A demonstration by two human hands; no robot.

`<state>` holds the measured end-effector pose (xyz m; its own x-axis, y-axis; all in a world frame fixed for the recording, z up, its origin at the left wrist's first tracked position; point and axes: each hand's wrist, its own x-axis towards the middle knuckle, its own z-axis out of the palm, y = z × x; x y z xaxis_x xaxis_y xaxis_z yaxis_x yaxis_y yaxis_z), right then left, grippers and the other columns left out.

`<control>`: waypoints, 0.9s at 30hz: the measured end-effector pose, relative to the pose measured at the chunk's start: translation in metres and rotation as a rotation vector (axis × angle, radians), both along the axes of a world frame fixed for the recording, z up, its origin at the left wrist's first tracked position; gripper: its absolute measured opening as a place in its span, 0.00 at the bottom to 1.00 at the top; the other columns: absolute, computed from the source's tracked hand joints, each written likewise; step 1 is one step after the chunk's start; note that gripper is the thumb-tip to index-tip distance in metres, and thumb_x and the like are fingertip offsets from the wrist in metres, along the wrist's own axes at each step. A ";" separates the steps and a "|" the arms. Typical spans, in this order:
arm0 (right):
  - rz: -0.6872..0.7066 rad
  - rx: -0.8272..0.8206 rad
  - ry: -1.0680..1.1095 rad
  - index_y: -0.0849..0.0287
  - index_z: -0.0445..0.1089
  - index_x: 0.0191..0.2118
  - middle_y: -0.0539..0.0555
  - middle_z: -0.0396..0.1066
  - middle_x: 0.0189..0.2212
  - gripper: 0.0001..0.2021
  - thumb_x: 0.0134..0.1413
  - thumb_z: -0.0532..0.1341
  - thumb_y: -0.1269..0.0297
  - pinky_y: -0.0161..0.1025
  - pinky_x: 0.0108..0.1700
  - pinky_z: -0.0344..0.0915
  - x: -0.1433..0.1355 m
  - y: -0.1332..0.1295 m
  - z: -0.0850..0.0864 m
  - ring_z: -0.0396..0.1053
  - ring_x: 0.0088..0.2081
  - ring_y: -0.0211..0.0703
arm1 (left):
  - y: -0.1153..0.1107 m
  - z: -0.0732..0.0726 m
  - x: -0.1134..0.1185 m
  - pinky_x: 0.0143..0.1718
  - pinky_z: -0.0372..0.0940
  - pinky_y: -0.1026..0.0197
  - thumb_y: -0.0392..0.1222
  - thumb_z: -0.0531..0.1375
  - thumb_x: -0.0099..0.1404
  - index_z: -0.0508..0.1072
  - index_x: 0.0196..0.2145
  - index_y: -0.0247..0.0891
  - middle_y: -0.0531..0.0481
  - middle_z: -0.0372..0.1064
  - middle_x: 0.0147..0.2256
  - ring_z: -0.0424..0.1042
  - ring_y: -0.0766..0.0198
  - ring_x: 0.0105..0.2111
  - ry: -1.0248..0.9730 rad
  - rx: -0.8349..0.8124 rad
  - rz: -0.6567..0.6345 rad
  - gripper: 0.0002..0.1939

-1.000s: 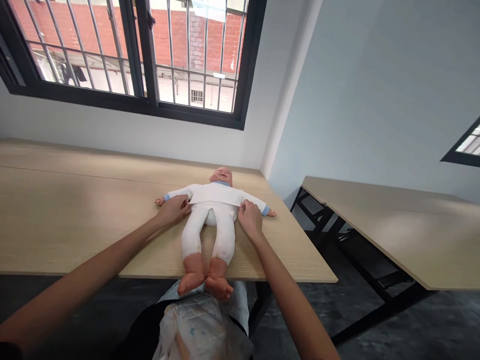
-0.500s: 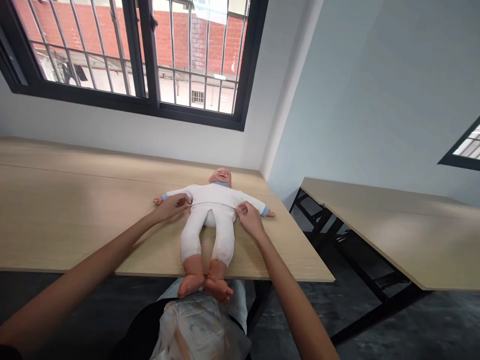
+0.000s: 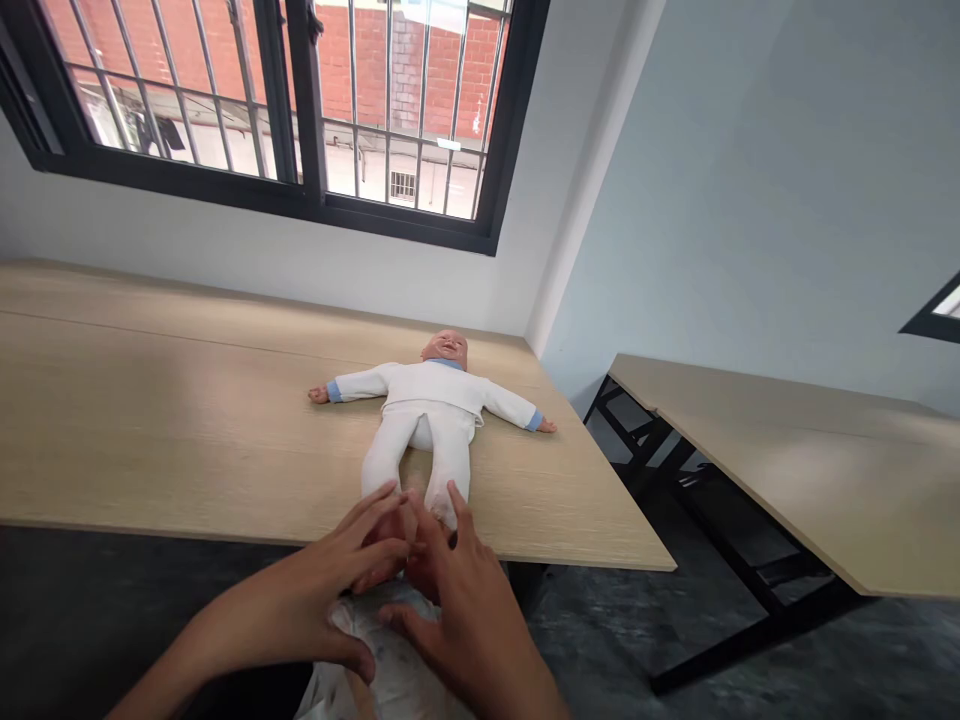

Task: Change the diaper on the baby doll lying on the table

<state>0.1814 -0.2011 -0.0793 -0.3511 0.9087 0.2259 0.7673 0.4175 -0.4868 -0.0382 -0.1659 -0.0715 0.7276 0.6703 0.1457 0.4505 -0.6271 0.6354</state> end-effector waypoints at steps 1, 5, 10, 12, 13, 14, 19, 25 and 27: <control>-0.001 0.032 -0.030 0.36 0.43 0.69 0.56 0.40 0.70 0.45 0.52 0.68 0.60 0.59 0.57 0.65 -0.002 -0.005 -0.005 0.53 0.65 0.64 | -0.004 -0.004 0.002 0.64 0.52 0.37 0.45 0.71 0.55 0.63 0.61 0.54 0.47 0.41 0.70 0.36 0.43 0.70 -0.008 0.040 0.001 0.38; -0.041 0.144 -0.053 0.40 0.50 0.67 0.56 0.50 0.67 0.35 0.57 0.59 0.72 0.56 0.55 0.69 -0.002 -0.006 -0.020 0.60 0.62 0.60 | -0.005 -0.010 0.002 0.66 0.54 0.49 0.34 0.57 0.67 0.62 0.61 0.50 0.47 0.51 0.67 0.47 0.55 0.68 -0.058 0.160 0.047 0.26; -0.010 0.182 -0.014 0.46 0.50 0.65 0.59 0.52 0.65 0.31 0.59 0.54 0.75 0.55 0.56 0.69 0.013 0.011 -0.022 0.61 0.61 0.55 | 0.003 -0.015 -0.017 0.66 0.54 0.52 0.36 0.53 0.71 0.62 0.61 0.52 0.51 0.51 0.67 0.49 0.56 0.68 -0.095 0.173 0.087 0.23; 0.010 0.186 -0.002 0.47 0.50 0.66 0.59 0.52 0.64 0.31 0.60 0.53 0.75 0.54 0.57 0.67 0.020 0.016 -0.020 0.60 0.62 0.54 | 0.007 -0.017 -0.022 0.66 0.54 0.51 0.37 0.54 0.70 0.63 0.60 0.51 0.49 0.49 0.68 0.50 0.55 0.67 -0.102 0.146 0.115 0.23; 0.009 0.189 0.003 0.47 0.50 0.66 0.59 0.52 0.64 0.30 0.60 0.52 0.75 0.53 0.58 0.67 0.024 0.019 -0.020 0.60 0.62 0.54 | 0.009 -0.018 -0.024 0.65 0.54 0.50 0.37 0.55 0.70 0.64 0.59 0.50 0.49 0.48 0.68 0.50 0.54 0.67 -0.109 0.135 0.134 0.22; 0.002 0.192 0.007 0.47 0.50 0.66 0.58 0.52 0.63 0.30 0.60 0.51 0.76 0.53 0.58 0.66 0.027 0.021 -0.019 0.60 0.62 0.53 | 0.011 -0.018 -0.024 0.65 0.54 0.50 0.38 0.55 0.69 0.65 0.58 0.49 0.48 0.47 0.68 0.51 0.54 0.67 -0.117 0.123 0.154 0.20; -0.062 0.236 0.004 0.47 0.53 0.65 0.58 0.55 0.61 0.29 0.60 0.50 0.76 0.55 0.58 0.66 0.039 0.036 -0.022 0.61 0.61 0.53 | 0.023 -0.018 -0.023 0.62 0.58 0.50 0.39 0.55 0.69 0.68 0.54 0.47 0.46 0.54 0.64 0.57 0.53 0.64 -0.162 0.113 0.263 0.16; -0.085 0.370 -0.008 0.46 0.51 0.66 0.57 0.60 0.61 0.28 0.63 0.53 0.70 0.62 0.61 0.60 0.034 0.025 -0.015 0.58 0.62 0.56 | 0.020 -0.020 -0.028 0.59 0.62 0.52 0.42 0.58 0.68 0.66 0.55 0.48 0.45 0.57 0.61 0.60 0.53 0.61 -0.201 0.205 0.315 0.18; -0.057 0.403 0.016 0.44 0.51 0.66 0.56 0.59 0.62 0.27 0.64 0.55 0.67 0.61 0.62 0.59 0.033 0.007 -0.010 0.57 0.63 0.57 | 0.007 -0.020 -0.029 0.57 0.64 0.54 0.43 0.59 0.68 0.68 0.52 0.48 0.46 0.63 0.57 0.64 0.54 0.58 -0.260 0.262 0.341 0.15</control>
<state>0.2143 -0.1942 -0.0888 -0.2961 0.7642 0.5730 0.7882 0.5343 -0.3054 -0.0674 -0.1589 -0.0914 0.3905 0.7805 0.4882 0.5053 -0.6250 0.5949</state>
